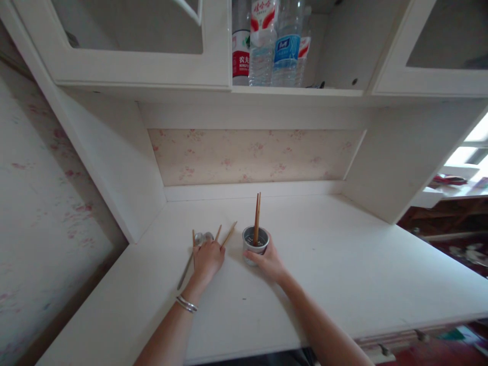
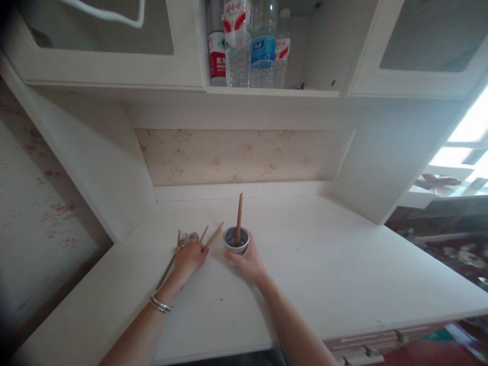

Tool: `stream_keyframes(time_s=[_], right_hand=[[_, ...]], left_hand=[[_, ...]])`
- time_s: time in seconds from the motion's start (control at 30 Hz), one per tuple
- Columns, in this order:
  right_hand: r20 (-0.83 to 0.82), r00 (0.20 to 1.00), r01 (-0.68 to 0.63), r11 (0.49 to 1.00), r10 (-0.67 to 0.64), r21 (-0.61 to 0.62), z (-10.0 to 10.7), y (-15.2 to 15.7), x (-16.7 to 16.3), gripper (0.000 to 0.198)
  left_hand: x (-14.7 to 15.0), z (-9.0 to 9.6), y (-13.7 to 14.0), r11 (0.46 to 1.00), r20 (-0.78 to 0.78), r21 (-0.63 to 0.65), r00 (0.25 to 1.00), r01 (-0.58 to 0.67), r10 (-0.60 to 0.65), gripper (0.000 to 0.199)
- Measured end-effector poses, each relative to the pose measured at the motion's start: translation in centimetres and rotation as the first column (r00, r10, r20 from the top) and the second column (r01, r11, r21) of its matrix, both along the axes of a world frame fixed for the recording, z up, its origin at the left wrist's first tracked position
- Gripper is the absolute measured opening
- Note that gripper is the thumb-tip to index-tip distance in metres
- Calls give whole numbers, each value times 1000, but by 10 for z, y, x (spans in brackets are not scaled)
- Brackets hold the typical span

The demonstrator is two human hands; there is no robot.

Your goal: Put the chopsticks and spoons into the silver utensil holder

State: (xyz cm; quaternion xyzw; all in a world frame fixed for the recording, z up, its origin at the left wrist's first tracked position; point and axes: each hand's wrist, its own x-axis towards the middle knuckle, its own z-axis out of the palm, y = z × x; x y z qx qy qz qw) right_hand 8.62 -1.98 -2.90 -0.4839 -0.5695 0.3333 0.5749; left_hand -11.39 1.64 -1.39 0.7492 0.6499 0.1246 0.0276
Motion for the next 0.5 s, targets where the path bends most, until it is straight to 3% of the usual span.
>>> stream_keyframes(time_s=[0.33,0.4,0.5], right_hand=[[29,1000,7,1000,-7,-11,3,-1,0,77],[24,1000,3,1000,-3,-2,4,-2,0,76],[1,1000,-15,1000,15,13,6,-3,-1,74]], left_hand=[[0,3,7,999,250,2,967,-53,51,35],[-2,4,12,999,369,7,928,-50,43,35],[-6,7,19,1000,589,18,808,-23,8,39]])
